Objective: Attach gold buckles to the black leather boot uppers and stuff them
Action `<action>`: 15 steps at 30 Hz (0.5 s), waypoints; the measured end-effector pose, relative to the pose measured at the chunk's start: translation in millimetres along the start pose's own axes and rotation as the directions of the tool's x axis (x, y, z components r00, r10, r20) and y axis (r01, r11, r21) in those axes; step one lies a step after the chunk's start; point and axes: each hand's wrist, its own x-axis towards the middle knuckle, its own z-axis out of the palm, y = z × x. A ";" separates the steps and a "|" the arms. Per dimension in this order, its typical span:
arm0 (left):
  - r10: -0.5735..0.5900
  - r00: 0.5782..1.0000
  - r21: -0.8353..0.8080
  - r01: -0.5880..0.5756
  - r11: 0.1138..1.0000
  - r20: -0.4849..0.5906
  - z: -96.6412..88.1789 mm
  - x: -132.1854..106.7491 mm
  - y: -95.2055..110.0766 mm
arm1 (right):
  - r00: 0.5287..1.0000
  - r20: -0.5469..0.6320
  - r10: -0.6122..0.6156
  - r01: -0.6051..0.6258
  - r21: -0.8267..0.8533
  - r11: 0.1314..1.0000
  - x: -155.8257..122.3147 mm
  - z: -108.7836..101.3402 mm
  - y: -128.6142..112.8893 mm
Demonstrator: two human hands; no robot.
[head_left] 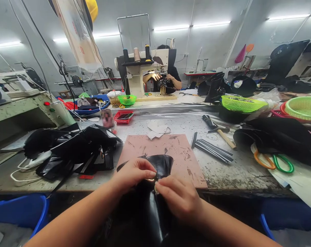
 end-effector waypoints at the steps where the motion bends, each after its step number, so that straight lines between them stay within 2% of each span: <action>1: 0.002 1.000 -0.005 -0.002 1.000 0.021 -0.7 0.7 -1.6 | 0.998 0.051 -0.030 0.029 0.027 0.999 0.1 -1.4 -1.4; 2: 0.006 0.999 -0.012 -0.006 1.000 0.048 -1.9 1.0 -2.8 | 0.994 0.108 -0.032 0.022 0.089 0.996 1.4 -4.1 -1.2; 4: 0.017 0.994 -0.030 -0.014 0.999 0.110 -4.9 0.1 -3.6 | 0.975 0.207 0.077 -0.128 0.244 0.961 7.0 -12.4 3.5; 6: 0.036 0.985 -0.037 -0.031 0.999 0.170 -7.6 -2.5 -1.7 | 0.919 0.316 0.237 -0.337 0.313 0.888 14.8 -20.9 12.0; 8: 0.062 0.976 -0.013 -0.061 0.998 0.210 -8.5 -5.9 2.5 | 0.845 0.435 0.310 -0.449 0.265 0.853 21.9 -25.9 20.3; 11: 0.092 0.966 0.039 -0.105 0.994 0.240 -6.6 -10.2 9.8 | 0.788 0.556 0.262 -0.448 0.228 0.865 27.5 -24.8 25.9; 15: 0.067 0.971 0.054 -0.082 0.995 0.230 -4.4 -12.3 14.4 | 0.807 0.503 0.309 -0.456 0.201 0.867 25.0 -17.2 22.0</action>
